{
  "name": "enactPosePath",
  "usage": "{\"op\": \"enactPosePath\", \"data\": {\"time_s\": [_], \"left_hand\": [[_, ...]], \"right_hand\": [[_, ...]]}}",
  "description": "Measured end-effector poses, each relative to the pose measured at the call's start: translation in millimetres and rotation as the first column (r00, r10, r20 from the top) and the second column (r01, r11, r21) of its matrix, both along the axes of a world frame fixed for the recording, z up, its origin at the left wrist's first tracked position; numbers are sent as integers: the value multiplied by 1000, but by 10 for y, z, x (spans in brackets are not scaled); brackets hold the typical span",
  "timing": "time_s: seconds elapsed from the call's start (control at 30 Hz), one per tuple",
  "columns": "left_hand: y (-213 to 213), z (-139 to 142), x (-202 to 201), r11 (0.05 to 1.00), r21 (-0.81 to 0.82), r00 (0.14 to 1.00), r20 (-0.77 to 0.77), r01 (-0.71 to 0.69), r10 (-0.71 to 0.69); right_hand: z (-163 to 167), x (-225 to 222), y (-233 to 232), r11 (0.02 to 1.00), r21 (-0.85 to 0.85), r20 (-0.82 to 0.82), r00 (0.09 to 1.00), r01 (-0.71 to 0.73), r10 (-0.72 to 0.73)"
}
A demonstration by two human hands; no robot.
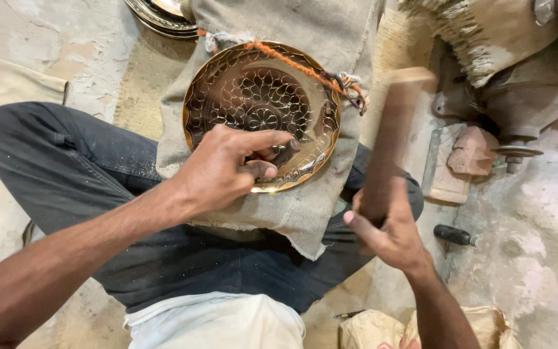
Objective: The person sits cross-legged with a decorative brass plate resting on a sandbag on their lap. They hold a small chisel against the plate's surface with one hand and strike it repeatedly with a wooden mallet held in the other hand, repositioning the chisel to work the engraved pattern across the plate.
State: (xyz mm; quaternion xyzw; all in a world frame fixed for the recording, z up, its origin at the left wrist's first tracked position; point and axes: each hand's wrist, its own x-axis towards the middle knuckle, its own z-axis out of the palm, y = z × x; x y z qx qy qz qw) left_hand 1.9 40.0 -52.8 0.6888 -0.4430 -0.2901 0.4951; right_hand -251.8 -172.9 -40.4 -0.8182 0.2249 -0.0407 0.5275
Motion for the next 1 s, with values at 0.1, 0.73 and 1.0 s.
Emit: {"op": "enactPosePath", "data": {"time_s": [0.1,0.73,1.0], "left_hand": [[3,-11,17,998,65,1000,-14,19,-18],[36,-22,37,1000,-15,999,-42,10,-10],[-13,-56,-46,996,-87,999,-44,-32,29]], "right_hand": [[-16,-2,10,890,-395,-142,972,-227,185],[8,96,115,952,-234,-159,974,-198,163],[5,166,2,909,-416,-83,997,-34,-1]]}}
